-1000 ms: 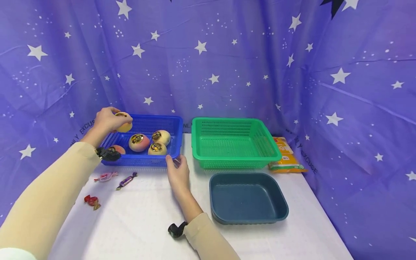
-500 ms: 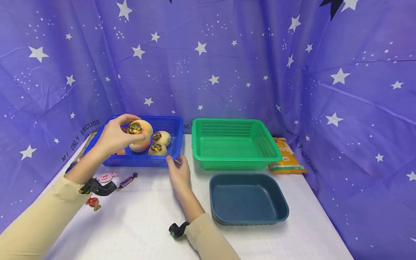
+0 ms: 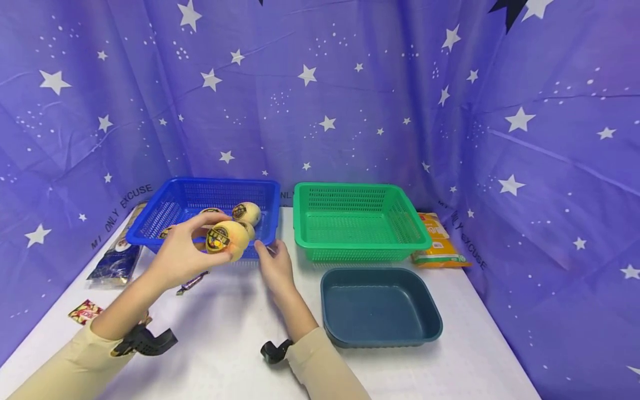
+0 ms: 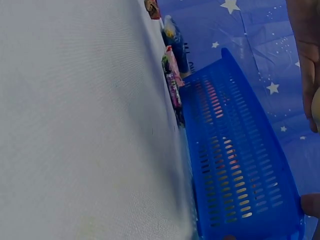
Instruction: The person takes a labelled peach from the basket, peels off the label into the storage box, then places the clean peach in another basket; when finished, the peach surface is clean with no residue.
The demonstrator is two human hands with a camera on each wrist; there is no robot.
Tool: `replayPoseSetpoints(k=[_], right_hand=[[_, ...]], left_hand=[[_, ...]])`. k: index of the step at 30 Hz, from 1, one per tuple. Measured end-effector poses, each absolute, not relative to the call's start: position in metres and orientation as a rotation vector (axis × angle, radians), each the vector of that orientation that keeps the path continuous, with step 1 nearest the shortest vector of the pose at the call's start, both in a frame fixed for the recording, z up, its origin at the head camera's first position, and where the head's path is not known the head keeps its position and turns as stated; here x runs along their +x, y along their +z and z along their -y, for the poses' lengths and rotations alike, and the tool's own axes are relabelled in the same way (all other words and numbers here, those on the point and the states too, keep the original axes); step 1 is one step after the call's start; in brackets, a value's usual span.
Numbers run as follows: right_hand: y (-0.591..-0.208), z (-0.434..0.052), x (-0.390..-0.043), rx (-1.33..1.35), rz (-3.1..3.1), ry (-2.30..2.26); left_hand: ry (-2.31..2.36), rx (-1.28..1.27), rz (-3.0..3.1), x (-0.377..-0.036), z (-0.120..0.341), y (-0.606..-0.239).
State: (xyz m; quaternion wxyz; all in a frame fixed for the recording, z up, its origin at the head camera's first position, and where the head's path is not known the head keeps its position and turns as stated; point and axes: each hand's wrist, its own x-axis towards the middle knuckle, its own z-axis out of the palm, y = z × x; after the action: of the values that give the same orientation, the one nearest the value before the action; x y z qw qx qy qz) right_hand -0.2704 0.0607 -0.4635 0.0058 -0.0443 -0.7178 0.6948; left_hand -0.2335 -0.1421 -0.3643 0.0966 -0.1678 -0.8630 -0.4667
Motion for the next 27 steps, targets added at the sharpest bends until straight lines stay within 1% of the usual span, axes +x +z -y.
replayPoseSetpoints(k=[8, 21, 27], right_hand=[[-0.463, -0.061, -0.269, -0.13, 2.242, 2.168], [-0.462, -0.062, -0.271, -0.122, 2.27, 2.157], [-0.462, -0.061, -0.271, -0.127, 2.249, 2.175]], left_hand=[[-1.449, -0.596, 2.574, -0.212, 0.129, -0.397], [-1.401, -0.878, 2.677, -0.204, 0.12, -0.452], [-1.434, -0.91, 2.716, -0.203, 0.117, -0.468]])
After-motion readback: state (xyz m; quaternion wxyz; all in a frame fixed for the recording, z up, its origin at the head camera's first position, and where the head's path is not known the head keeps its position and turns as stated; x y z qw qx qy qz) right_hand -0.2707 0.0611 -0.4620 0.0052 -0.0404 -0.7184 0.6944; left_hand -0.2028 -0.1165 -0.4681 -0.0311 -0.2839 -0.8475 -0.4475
